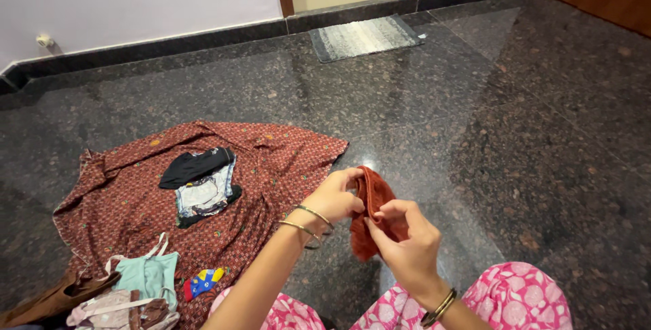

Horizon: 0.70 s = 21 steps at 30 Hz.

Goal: The person sits on the floor and folds several pieces of clothing one by one, including a light pink top, a pink bra, a dark purple top, a rust-colored top, and a brown patterned top. Each item is smoothed, folded into a compact rectangle, and placed into a growing stack on the floor.

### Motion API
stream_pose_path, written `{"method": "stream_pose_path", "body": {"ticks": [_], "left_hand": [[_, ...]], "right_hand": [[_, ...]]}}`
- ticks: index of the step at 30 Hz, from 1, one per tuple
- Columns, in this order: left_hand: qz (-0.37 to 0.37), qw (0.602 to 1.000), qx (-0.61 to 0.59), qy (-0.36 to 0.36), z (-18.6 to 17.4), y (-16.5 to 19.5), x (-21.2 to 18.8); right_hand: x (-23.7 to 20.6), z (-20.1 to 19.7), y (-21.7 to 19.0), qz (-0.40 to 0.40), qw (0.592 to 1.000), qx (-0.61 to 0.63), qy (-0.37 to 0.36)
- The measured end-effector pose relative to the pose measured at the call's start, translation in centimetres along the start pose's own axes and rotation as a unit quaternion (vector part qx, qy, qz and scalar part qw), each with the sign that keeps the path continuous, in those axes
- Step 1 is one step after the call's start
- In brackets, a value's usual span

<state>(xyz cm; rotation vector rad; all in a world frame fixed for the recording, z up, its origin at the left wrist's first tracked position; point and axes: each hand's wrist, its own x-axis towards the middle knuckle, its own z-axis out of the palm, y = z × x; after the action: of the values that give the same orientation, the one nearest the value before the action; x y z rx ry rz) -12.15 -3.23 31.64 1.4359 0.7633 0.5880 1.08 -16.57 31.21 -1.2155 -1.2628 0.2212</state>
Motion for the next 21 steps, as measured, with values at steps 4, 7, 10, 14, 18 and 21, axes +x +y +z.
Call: {"method": "stream_pose_path", "body": {"ticks": [4, 7, 10, 14, 18, 21], "left_hand": [[-0.028, 0.998, -0.048, 0.018, 0.5, 0.3, 0.1], [0.02, 0.993, 0.081, 0.079, 0.8, 1.4, -0.9], [0.199, 0.928, 0.31, 0.064, 0.6, 3.1, -2.3], [0.245, 0.888, 0.382, -0.07, 0.7, 5.5, -3.7], [0.258, 0.9, 0.345, -0.073, 0.3, 6.9, -3.9], [0.209, 0.954, 0.21, -0.049, -1.7, 6.4, -4.2]], "right_hand": [[-0.4, 0.5, -0.1, -0.038, 0.998, -0.046, -0.024], [-0.5, 0.3, -0.8, -0.04, 0.994, -0.039, -0.089], [0.6, -0.8, -1.0, -0.047, 0.993, -0.035, -0.099], [5.5, -2.6, 2.1, -0.141, 0.983, -0.081, -0.086], [7.7, -3.5, 7.7, 0.123, 0.907, 0.128, -0.381], [7.7, -5.7, 11.7, 0.347, 0.81, 0.033, -0.472]]}}
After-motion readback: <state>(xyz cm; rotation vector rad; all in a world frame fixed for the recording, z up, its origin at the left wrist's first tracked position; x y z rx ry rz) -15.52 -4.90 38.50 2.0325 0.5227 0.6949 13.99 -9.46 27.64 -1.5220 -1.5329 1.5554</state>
